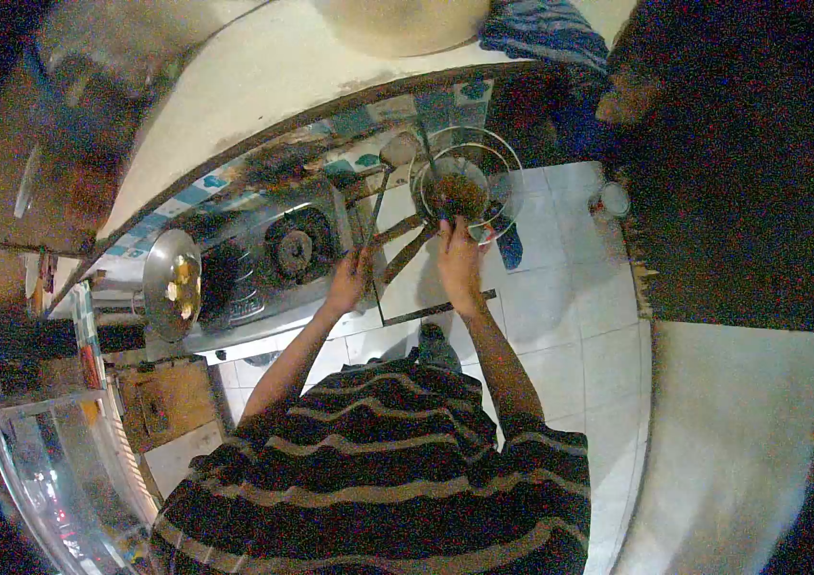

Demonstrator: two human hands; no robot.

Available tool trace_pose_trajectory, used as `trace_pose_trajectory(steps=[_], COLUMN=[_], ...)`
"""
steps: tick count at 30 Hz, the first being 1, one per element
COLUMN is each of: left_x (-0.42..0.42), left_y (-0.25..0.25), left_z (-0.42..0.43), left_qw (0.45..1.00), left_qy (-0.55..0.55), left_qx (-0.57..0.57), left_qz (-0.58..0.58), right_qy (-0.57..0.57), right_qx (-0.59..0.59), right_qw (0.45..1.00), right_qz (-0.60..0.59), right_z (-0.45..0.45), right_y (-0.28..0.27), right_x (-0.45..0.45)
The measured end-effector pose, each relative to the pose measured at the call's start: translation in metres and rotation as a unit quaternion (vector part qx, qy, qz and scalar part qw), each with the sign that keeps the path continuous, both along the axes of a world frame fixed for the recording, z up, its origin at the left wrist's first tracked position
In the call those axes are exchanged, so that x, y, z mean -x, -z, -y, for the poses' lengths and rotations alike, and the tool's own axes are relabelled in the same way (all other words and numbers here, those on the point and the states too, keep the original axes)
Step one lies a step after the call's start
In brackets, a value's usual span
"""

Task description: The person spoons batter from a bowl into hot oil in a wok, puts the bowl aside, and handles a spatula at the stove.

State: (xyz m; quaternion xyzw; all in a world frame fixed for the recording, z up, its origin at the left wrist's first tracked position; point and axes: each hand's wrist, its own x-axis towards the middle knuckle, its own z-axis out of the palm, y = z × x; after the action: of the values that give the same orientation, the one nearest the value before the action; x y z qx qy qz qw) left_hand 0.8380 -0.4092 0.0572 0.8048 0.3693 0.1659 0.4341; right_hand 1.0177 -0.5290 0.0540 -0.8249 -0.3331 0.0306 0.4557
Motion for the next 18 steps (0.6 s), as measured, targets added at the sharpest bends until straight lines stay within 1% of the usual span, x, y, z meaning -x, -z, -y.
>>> trace_pose_trajectory(steps=[3,4,6,7,9,11,14,17,18], left_x=[-0.01,-0.011,-0.01,-0.008,-0.004,-0.004,-0.004,0.002,0.005], left_y=[-0.01,-0.005,0.011,0.016,0.023,-0.002,-0.023,-0.023,-0.018], left_z=[0.003,0.002,-0.002,-0.004,-0.004,0.003,0.008,0.007,0.006], left_qw=[0.992,0.996,1.0,1.0,0.999,0.996,0.991,0.99,0.991], left_qy=[-0.021,-0.019,-0.016,-0.014,-0.012,-0.02,-0.026,-0.031,-0.033], left_qx=[0.123,0.081,-0.005,0.003,0.023,0.079,0.126,0.139,0.126], left_qz=[-0.031,-0.018,0.01,0.021,0.043,0.029,0.026,0.023,0.029], right_qy=[0.001,0.014,0.02,0.022,0.047,0.073,0.074,0.045,0.04], right_qx=[0.024,0.006,0.009,0.011,-0.004,-0.019,0.025,0.116,0.143], right_qw=[0.997,1.0,1.0,0.999,0.999,0.996,0.997,0.992,0.988], right_qz=[-0.073,-0.01,-0.022,-0.029,0.004,0.037,0.006,-0.014,-0.051], right_z=[-0.004,-0.005,0.002,0.005,0.01,0.013,0.014,0.023,0.022], right_y=[0.004,0.016,0.03,0.033,0.032,0.025,0.05,0.084,0.081], right_x=[0.0,-0.004,-0.015,-0.018,-0.023,-0.026,-0.028,-0.039,-0.04])
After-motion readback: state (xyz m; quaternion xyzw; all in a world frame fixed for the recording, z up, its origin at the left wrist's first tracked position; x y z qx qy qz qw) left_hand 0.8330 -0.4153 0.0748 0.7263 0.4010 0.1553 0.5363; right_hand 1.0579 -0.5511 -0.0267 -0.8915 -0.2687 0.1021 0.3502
